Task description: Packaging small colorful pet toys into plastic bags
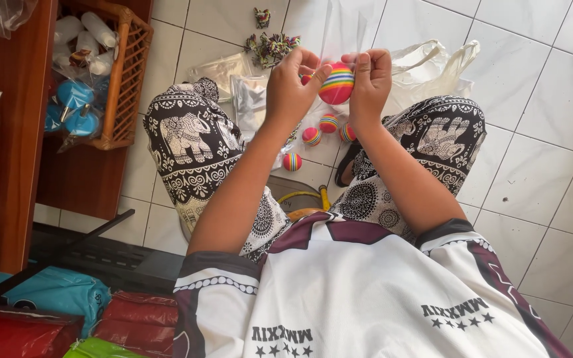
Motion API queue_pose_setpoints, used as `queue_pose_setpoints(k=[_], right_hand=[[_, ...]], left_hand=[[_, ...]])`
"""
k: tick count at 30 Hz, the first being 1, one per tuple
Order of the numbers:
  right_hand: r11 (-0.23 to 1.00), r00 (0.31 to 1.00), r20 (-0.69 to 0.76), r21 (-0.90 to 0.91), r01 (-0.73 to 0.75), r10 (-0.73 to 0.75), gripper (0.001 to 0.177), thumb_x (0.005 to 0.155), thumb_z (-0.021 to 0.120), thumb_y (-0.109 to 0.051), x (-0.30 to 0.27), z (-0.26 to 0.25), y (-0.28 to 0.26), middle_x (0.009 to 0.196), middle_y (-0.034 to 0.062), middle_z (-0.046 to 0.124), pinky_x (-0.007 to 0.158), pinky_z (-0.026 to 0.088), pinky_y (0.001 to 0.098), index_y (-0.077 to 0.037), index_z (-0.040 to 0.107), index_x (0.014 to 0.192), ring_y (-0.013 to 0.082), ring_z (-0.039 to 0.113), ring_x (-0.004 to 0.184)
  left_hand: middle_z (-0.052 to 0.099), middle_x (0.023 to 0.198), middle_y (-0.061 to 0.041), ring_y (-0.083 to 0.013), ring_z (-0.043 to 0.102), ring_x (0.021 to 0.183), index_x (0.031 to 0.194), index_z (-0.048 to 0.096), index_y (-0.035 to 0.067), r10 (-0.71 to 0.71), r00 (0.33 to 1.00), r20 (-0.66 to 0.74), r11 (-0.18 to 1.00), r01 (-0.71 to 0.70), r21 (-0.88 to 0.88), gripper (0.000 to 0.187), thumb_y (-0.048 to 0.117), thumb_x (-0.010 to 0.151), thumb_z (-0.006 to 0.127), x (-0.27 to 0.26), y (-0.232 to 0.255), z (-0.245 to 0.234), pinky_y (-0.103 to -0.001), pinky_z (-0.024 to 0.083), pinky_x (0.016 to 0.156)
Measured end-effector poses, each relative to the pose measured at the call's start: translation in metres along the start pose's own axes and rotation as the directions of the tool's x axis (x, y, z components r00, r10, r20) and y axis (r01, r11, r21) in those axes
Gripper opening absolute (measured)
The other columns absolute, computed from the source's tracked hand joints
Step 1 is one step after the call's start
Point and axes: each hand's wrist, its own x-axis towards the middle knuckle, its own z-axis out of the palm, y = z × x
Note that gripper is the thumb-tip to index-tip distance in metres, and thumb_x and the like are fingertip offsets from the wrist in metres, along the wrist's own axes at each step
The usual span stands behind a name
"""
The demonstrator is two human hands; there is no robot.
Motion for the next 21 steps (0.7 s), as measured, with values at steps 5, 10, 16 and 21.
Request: queue_pose_setpoints(k=[5, 10, 16, 21], right_hand=[[1.000, 1.000, 0.001, 0.011, 0.013, -0.013, 0.012, 0.110, 0.048, -0.020, -0.002, 0.000, 0.001, 0.102, 0.0092, 0.069, 0.084, 0.057, 0.0282, -0.008, 0.046, 0.107, 0.0145, 0.066, 0.091], [0.989, 0.984, -0.105, 0.049, -0.136, 0.141, 0.014, 0.108, 0.047, -0.025, -0.004, 0.001, 0.000, 0.108, 0.0053, 0.070, 0.080, 0.055, 0.0287, -0.013, 0.045, 0.104, 0.0125, 0.068, 0.093], [0.963, 0.972, -0.071, 0.174, -0.208, 0.222, 0.012, 0.108, 0.046, -0.024, -0.002, -0.003, 0.001, 0.119, 0.0116, 0.070, 0.081, 0.059, 0.0287, -0.012, 0.042, 0.107, 0.0159, 0.069, 0.098], [0.941, 0.958, 0.102, 0.184, -0.283, 0.268, 0.051, 0.098, 0.071, -0.040, 0.009, -0.018, 0.007, 0.119, 0.0106, 0.068, 0.081, 0.059, 0.0303, -0.015, 0.051, 0.137, 0.0170, 0.066, 0.102]], left_hand=[[0.070, 0.078, 0.001, -0.0128, 0.068, 0.068, 0.086, 0.063, 0.013, 0.041, 0.986, -0.161, 0.999, -0.040, 0.012, 0.015, 0.026, 0.091, 0.067, -0.003, 0.001, 0.014, -0.029, 0.051, 0.057], [0.074, 0.093, 0.001, -0.0152, 0.064, 0.071, 0.091, 0.047, 0.011, 0.011, 0.966, -0.258, 0.999, -0.020, -0.034, 0.017, 0.024, 0.100, 0.053, -0.007, 0.002, 0.027, -0.033, 0.052, 0.067], [0.078, 0.098, 0.002, -0.0144, 0.075, 0.074, 0.100, 0.044, 0.012, -0.022, 0.965, -0.263, 0.998, 0.008, -0.055, 0.012, 0.022, 0.105, 0.043, -0.008, 0.006, 0.028, -0.031, 0.057, 0.067], [0.076, 0.091, 0.004, -0.0164, 0.065, 0.057, 0.103, 0.045, 0.013, 0.113, 0.961, -0.250, 0.991, -0.090, 0.104, 0.005, 0.017, 0.103, 0.047, -0.009, 0.002, 0.026, -0.033, 0.051, 0.056]])
